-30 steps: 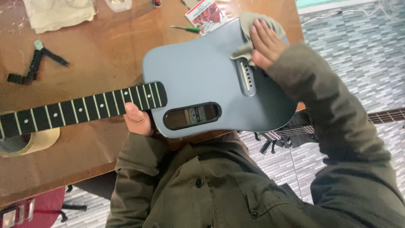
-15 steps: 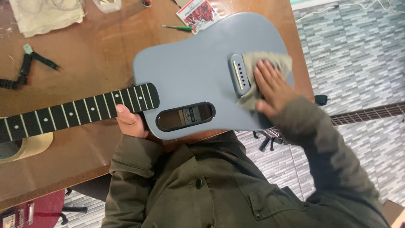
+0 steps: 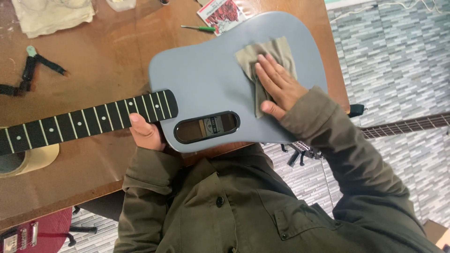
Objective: The person wipes the body, neck, and headstock of a guitar using a cloth after handling guitar strings.
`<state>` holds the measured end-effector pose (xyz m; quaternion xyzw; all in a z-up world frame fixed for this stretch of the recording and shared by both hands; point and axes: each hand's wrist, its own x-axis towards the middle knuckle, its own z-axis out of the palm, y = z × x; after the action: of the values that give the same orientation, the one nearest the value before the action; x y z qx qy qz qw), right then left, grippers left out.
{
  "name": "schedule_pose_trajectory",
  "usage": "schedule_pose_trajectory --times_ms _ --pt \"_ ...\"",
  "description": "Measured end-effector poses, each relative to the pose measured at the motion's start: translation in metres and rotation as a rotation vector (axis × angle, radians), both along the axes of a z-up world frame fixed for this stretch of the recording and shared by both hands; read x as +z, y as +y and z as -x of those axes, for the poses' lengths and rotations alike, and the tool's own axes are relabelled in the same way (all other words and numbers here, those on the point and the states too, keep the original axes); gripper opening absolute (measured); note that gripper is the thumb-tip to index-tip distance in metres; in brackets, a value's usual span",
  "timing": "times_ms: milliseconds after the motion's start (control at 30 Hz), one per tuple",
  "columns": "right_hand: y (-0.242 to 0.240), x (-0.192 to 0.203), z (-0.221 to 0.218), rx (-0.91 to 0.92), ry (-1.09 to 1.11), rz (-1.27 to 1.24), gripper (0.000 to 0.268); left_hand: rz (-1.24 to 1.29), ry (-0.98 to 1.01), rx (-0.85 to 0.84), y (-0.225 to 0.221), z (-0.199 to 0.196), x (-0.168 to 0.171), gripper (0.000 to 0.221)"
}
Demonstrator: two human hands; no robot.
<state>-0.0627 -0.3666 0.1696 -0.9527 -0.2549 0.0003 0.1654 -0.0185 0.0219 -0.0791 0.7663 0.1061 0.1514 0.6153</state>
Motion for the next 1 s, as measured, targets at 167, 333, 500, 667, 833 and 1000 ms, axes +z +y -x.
schedule_pose_trajectory --times_ms 167,333,500,667,833,1000 --pt "0.030 0.007 0.059 -0.062 -0.115 0.095 0.104 0.054 0.020 -0.004 -0.003 0.001 0.013 0.054" --pt "0.052 0.008 0.082 -0.209 -0.240 0.198 0.107 0.112 0.046 -0.010 -0.003 0.001 0.028 0.057" --pt "0.043 0.017 0.030 -0.243 -0.098 0.231 0.101 0.149 0.055 -0.026 -0.008 0.000 0.049 0.059" --pt "0.034 -0.003 -0.016 -0.295 -0.043 0.195 0.098 0.185 0.078 -0.039 -0.011 0.002 0.066 0.061" --pt "0.047 0.006 0.033 -0.281 -0.155 0.214 0.105 0.245 0.118 -0.031 -0.014 0.007 0.075 0.064" --pt "0.061 0.012 0.102 -0.282 -0.152 0.194 0.107 0.290 0.169 -0.039 -0.009 0.004 0.076 0.066"
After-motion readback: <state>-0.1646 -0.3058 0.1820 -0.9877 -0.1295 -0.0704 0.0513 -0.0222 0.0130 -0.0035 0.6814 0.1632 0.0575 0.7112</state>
